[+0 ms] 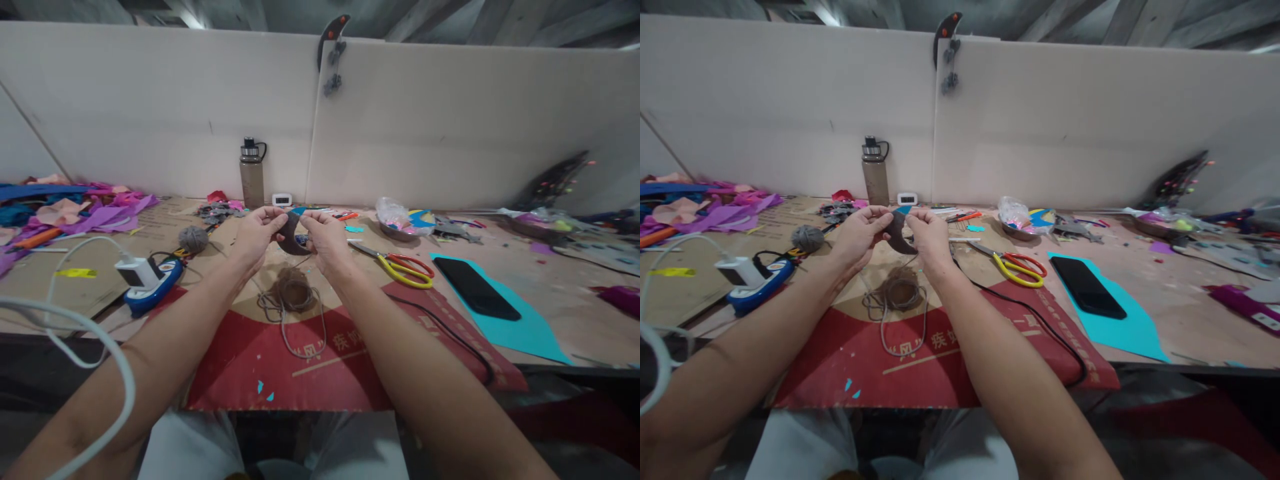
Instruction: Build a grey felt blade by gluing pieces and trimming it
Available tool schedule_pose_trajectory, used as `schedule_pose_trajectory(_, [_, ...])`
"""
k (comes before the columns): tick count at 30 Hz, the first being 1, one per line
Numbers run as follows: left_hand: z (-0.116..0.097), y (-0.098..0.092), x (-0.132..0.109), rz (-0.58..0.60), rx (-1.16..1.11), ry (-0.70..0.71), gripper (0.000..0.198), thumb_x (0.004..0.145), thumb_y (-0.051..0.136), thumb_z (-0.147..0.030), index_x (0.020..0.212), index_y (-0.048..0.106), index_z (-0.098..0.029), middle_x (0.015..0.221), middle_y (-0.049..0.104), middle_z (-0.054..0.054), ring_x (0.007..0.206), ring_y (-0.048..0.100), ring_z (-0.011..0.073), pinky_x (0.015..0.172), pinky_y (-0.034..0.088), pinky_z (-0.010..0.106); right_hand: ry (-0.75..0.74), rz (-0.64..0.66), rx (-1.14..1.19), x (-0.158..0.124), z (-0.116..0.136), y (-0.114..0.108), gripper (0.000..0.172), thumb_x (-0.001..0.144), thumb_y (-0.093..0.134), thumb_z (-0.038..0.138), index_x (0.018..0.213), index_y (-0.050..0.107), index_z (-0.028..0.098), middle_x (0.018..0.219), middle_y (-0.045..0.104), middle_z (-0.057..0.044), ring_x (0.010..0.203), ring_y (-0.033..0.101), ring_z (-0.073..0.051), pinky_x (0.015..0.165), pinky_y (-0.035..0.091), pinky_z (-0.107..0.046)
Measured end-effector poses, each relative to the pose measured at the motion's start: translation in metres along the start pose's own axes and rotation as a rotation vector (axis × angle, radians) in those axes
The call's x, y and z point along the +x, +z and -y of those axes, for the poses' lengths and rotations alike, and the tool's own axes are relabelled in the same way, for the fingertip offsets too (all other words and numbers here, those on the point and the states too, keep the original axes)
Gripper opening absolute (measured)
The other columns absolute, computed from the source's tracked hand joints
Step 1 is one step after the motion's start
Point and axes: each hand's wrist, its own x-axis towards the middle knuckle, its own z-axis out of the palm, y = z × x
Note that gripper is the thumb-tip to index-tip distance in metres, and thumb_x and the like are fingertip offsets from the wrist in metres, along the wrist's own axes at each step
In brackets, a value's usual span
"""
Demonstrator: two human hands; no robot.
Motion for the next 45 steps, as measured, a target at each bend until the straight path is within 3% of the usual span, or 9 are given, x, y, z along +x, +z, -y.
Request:
schedule_pose_trajectory(6, [-0.002, 0.000, -0.001, 0.000, -0.026, -0.036, 0.027, 0.062, 0.077, -0.035, 0.076, 0.064, -0.016, 0.076, 0.065, 0.003, 0.063, 0.056, 0.0089, 0.050, 0.049, 0.018, 0.020, 0.008, 0.005, -0.002, 0.000, -0.002, 0.012, 0.065, 0.062, 0.025, 0.074, 0.057, 0.018, 0.053, 0.041, 0.009, 0.039, 0.023, -0.003, 0.038, 0.016, -0.020])
schedule_pose_trajectory(16, [-0.008, 0.001, -0.003, 0.014, -0.062, -0.056, 0.026, 0.060, 0.077, -0.035, 0.070, 0.067, -0.014, 0.076, 0.063, 0.002, 0.068, 0.057, 0.0093, 0.058, 0.051, 0.019, -0.163, 0.038, -0.174, 0.005, -0.008, -0.004, 0.015, 0.066, 0.062, 0.030, 0.073, 0.061, 0.017, 0.054, 0.042, 0.007, 0.046, 0.030, -0.004, 0.045, 0.023, -0.020])
schedule_pose_trajectory(24, [-0.008, -0.003, 0.000, 0.014, -0.083, -0.076, 0.018, 0.063, 0.074, -0.028, 0.070, 0.065, -0.014, 0.072, 0.062, 0.001, 0.065, 0.057, 0.0086, 0.056, 0.051, 0.019, -0.042, 0.179, -0.054, 0.000, -0.001, -0.006, 0.016, 0.068, 0.063, 0.031, 0.077, 0.060, 0.018, 0.054, 0.039, 0.008, 0.041, 0.023, -0.003, 0.039, 0.018, -0.021])
schedule_pose_trajectory(29, [-0.010, -0.006, 0.002, 0.071, -0.068, -0.104, 0.019, 0.066, 0.073, -0.028, 0.075, 0.064, -0.013, 0.073, 0.063, 0.002, 0.065, 0.059, 0.0102, 0.051, 0.049, 0.019, -0.055, 0.246, -0.067, -0.003, 0.004, -0.008, 0.015, 0.069, 0.063, 0.031, 0.072, 0.057, 0.018, 0.053, 0.036, 0.009, 0.042, 0.023, -0.003, 0.039, 0.019, -0.020])
schedule_pose_trajectory(34, [-0.008, -0.003, 0.000, 0.040, -0.043, -0.013, 0.022, 0.065, 0.074, -0.027, 0.077, 0.060, -0.015, 0.071, 0.061, 0.001, 0.060, 0.057, 0.0096, 0.048, 0.048, 0.020, -0.087, 0.242, -0.091, 0.000, 0.001, -0.007, 0.014, 0.071, 0.062, 0.032, 0.072, 0.058, 0.019, 0.051, 0.033, 0.009, 0.041, 0.022, -0.004, 0.039, 0.018, -0.020])
schedule_pose_trajectory(40, [-0.001, 0.001, -0.001, 0.126, 0.045, 0.126, 0.017, 0.069, 0.068, -0.026, 0.079, 0.065, -0.013, 0.081, 0.067, 0.005, 0.072, 0.060, 0.0119, 0.067, 0.051, 0.026, -0.147, 0.171, -0.174, 0.003, -0.002, -0.003, 0.016, 0.071, 0.062, 0.034, 0.074, 0.060, 0.018, 0.056, 0.043, 0.007, 0.046, 0.030, -0.004, 0.043, 0.025, -0.019])
schedule_pose_trajectory(45, [-0.003, 0.004, -0.003, 0.222, 0.202, 0.204, 0.027, 0.063, 0.072, -0.022, 0.088, 0.066, -0.014, 0.086, 0.070, 0.005, 0.080, 0.063, 0.0154, 0.080, 0.049, 0.030, -0.160, 0.155, -0.153, 0.004, -0.003, -0.003, 0.016, 0.069, 0.063, 0.033, 0.074, 0.059, 0.018, 0.059, 0.049, 0.006, 0.050, 0.037, -0.006, 0.047, 0.031, -0.020])
